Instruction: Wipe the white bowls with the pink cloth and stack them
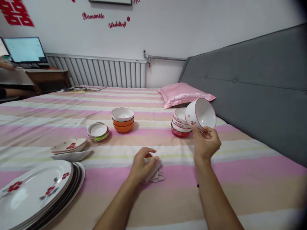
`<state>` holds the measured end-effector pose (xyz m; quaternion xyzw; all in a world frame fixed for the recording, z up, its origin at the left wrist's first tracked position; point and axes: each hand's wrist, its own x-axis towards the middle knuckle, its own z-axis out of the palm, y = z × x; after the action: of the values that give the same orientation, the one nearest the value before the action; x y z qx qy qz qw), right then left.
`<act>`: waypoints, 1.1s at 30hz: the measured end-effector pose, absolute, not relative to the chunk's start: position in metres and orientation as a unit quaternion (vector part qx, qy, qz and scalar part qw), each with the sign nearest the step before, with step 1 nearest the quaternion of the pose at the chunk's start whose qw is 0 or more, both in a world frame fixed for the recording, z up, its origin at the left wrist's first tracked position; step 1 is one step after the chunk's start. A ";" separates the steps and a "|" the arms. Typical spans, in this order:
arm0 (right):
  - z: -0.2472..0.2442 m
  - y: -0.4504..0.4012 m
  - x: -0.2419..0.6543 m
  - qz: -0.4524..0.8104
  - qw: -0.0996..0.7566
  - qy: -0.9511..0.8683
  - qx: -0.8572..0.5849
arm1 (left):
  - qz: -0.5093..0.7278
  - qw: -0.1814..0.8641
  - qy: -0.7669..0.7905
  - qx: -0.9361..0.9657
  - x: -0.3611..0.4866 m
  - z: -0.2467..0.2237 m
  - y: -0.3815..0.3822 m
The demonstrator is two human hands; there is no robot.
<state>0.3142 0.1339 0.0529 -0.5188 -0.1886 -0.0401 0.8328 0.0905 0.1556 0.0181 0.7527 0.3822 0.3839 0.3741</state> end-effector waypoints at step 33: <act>0.081 0.187 0.373 -0.101 0.417 -0.257 -0.866 | 0.361 0.383 0.440 0.728 0.085 0.010 0.161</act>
<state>0.3727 0.1871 0.0810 -0.8659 -0.2567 -0.1006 0.4174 0.0853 0.1610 0.0100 0.7277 0.4398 0.3608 0.3833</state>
